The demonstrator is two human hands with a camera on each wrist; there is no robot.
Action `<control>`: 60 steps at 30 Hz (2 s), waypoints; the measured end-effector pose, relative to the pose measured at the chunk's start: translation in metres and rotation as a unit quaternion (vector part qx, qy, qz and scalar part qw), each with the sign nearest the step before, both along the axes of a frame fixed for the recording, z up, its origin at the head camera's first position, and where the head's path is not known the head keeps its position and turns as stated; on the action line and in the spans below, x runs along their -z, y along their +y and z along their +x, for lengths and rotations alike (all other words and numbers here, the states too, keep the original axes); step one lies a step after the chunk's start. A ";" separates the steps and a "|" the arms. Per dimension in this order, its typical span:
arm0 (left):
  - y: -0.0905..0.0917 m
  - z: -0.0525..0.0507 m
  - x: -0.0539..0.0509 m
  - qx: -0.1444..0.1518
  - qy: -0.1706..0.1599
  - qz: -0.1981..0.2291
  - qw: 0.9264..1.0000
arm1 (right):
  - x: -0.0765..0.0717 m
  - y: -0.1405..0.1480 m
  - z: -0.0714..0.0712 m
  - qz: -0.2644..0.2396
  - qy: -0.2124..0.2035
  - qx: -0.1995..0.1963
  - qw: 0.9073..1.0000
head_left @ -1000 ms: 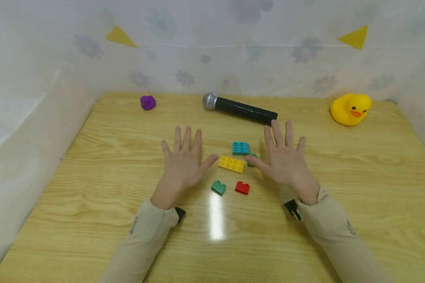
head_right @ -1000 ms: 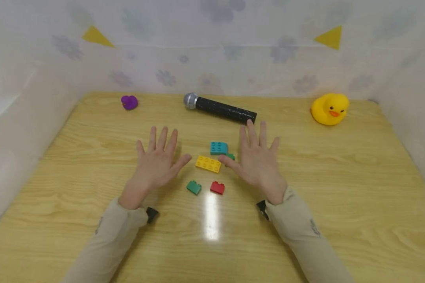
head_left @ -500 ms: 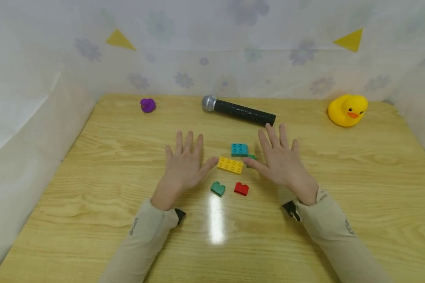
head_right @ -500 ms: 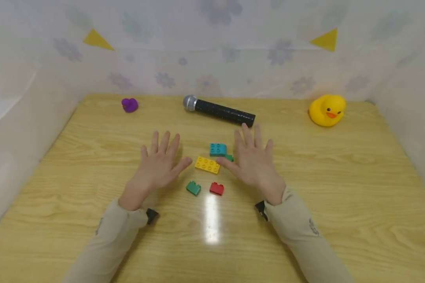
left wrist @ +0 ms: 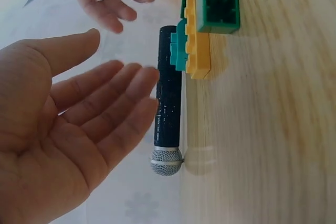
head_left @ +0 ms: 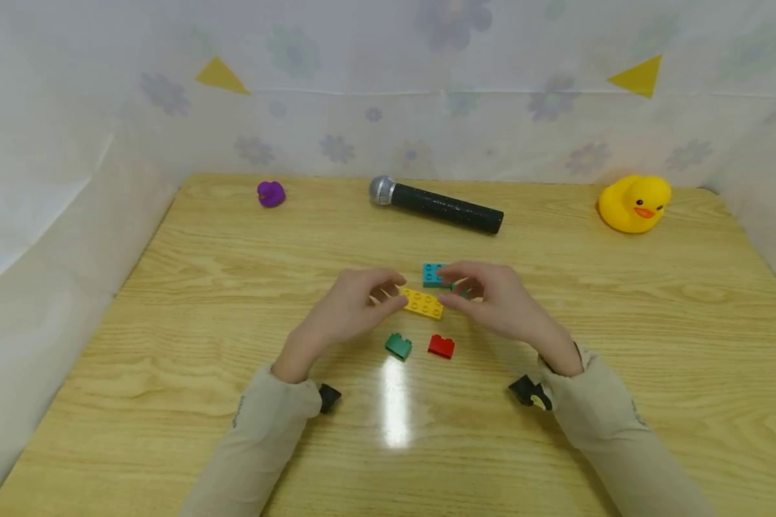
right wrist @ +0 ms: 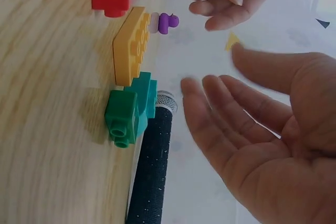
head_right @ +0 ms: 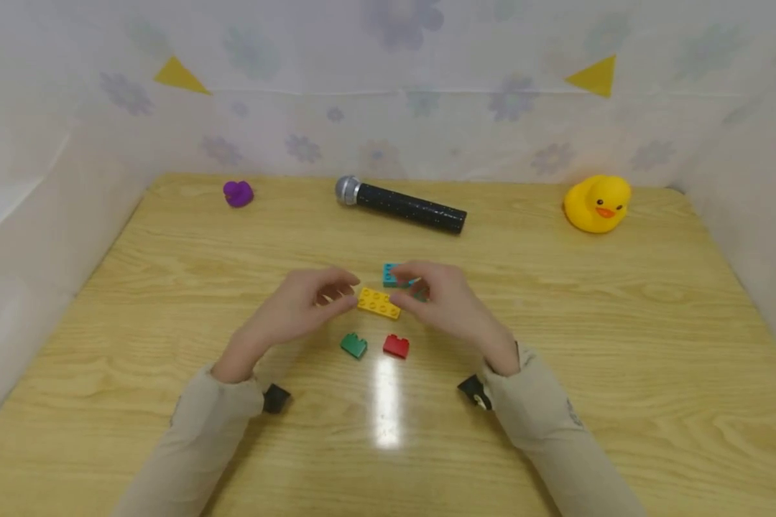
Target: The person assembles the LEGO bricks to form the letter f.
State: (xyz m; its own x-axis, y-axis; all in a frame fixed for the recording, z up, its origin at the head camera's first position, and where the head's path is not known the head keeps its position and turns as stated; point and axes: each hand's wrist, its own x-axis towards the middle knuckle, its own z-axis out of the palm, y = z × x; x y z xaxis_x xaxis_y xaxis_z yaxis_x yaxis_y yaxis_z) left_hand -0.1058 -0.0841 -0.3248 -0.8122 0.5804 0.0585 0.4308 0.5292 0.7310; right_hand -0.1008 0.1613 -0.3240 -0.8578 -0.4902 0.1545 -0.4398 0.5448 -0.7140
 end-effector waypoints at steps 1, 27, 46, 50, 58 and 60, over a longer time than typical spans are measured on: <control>-0.001 0.000 0.000 0.006 -0.006 0.003 1.000 | 0.000 0.000 0.000 0.000 -0.011 -0.001 1.000; -0.002 0.001 -0.003 0.030 -0.080 -0.035 0.996 | 0.001 -0.001 -0.001 0.033 -0.047 -0.001 0.998; 0.003 0.006 0.004 0.059 -0.122 -0.101 0.986 | 0.007 0.001 -0.002 0.072 -0.069 -0.048 0.994; 0.005 0.006 0.006 0.059 -0.127 -0.119 0.983 | 0.005 0.000 -0.001 0.071 -0.071 -0.078 0.992; 0.010 0.008 0.007 0.044 -0.127 -0.159 0.978 | 0.003 0.000 0.001 0.072 -0.080 -0.105 0.989; 0.011 0.008 0.007 0.042 -0.126 -0.164 0.977 | 0.004 -0.001 0.001 0.073 -0.079 -0.104 0.989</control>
State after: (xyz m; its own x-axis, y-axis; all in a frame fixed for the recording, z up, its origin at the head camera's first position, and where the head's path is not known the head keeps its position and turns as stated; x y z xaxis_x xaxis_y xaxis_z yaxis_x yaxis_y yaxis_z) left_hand -0.0974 -0.0736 -0.3318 -0.7251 0.5999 -0.3381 0.3109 0.7232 0.6167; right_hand -0.1002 0.1607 -0.3275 -0.7434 -0.6662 -0.0588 -0.4430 0.5564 -0.7030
